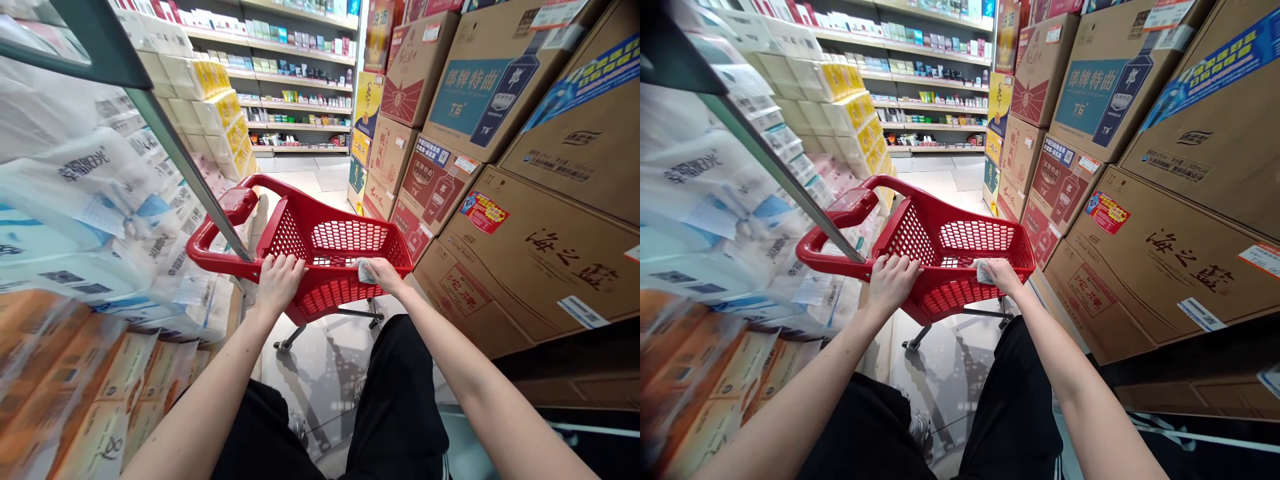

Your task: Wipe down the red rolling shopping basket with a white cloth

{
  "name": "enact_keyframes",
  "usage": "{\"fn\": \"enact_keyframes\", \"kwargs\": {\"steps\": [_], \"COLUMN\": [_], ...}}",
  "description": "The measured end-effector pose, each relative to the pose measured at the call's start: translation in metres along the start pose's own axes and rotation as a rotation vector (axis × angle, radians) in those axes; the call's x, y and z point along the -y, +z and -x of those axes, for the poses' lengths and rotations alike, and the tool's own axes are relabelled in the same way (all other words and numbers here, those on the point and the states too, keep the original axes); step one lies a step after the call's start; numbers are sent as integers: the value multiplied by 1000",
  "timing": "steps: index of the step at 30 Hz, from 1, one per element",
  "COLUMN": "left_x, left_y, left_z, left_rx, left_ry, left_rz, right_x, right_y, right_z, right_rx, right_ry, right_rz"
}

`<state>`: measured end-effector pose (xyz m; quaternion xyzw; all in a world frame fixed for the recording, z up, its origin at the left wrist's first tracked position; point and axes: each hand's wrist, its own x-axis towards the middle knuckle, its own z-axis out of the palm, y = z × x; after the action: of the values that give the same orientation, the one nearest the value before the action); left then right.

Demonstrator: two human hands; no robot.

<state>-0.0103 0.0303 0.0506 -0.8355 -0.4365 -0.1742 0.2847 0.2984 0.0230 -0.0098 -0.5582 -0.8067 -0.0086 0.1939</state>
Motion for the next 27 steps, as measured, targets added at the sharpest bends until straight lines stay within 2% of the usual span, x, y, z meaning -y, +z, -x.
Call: {"fn": "enact_keyframes", "kwargs": {"steps": [3,7,14,19,23,27], "left_x": [-2,-8,-19,-19,-13,-6], "left_y": [-1,-2,-2,0,1,3], "left_z": [-1,-2,-5,-5,-5,-5], "left_rx": [1,-2,-42,-29,-20,-23], "left_ry": [7,2,-19,-27,-19,-15], "left_rz": [4,30,45,25,40,50], "right_x": [-11,-23,-13,-6,-14,-24], "right_y": [6,8,23,28,24,21], "right_z": [23,42,33,27,24,21], "right_rx": [-123,-140,-198,-216,-147,-125], "right_ry": [59,64,173,240,185,93], "right_rz": [56,149,239,267,248,50]}}
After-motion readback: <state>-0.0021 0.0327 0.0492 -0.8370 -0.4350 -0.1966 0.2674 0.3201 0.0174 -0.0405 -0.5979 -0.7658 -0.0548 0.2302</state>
